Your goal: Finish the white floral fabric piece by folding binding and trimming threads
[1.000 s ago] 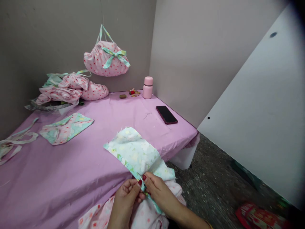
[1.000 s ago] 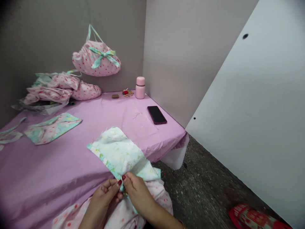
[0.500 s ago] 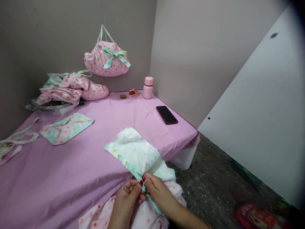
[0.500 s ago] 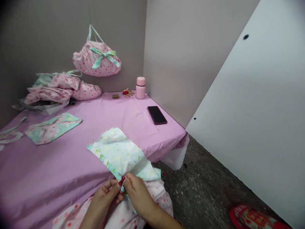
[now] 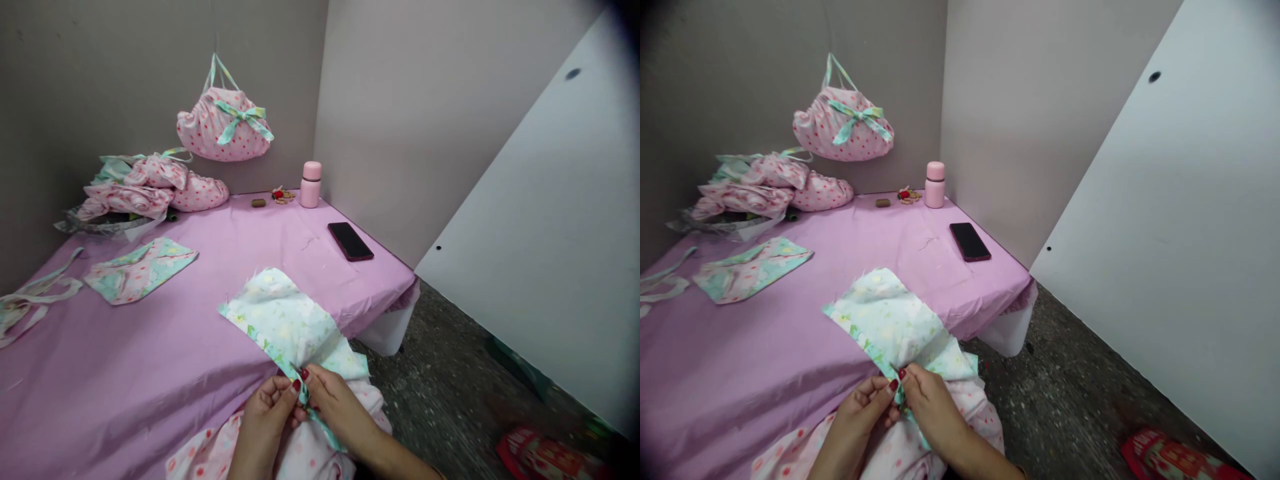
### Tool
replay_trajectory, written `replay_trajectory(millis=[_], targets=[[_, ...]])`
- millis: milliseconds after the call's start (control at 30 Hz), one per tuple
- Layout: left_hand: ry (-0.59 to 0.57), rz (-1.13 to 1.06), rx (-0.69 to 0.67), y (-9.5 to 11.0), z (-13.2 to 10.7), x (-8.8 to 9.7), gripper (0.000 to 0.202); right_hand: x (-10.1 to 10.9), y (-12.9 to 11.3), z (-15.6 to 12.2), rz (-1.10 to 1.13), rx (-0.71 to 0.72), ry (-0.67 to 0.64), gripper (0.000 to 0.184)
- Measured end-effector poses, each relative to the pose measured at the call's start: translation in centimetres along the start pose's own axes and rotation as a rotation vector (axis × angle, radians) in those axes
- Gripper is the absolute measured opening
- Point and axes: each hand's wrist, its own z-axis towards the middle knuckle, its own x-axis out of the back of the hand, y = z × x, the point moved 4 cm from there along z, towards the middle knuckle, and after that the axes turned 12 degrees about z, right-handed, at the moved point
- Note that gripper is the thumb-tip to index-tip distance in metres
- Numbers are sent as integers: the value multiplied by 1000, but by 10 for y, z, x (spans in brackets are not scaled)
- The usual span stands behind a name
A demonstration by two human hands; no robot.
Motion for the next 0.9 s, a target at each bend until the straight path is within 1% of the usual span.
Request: replay_trajectory(millis=[133, 233, 333, 433, 533, 600, 667, 800, 900], targets=[[16, 3, -4, 0, 2, -1, 29, 4, 5, -8, 269, 6, -8, 35], [30, -2, -3, -2, 3, 0, 28, 2, 9, -12, 334, -5, -32, 36], [24, 1, 1, 0, 3, 1, 27, 0, 12, -13, 293, -5, -53, 29], [36, 0, -9, 6, 5, 3, 26, 2, 11, -12, 241, 12, -57, 30], [91, -11, -26, 13, 7, 8, 23, 8, 12, -15, 197, 7, -66, 33], [124, -19, -19, 15, 9, 11, 23, 12, 12, -17, 178, 4, -99, 33], [145, -31, -7, 16, 9, 12, 25, 16, 13, -21, 136, -5, -106, 33], [172, -57, -15, 17, 8, 13, 27, 26, 12, -28, 40, -49, -130, 33], [154, -66, -9, 15, 4, 10, 27, 35, 9, -34, -85, -66, -176, 32]])
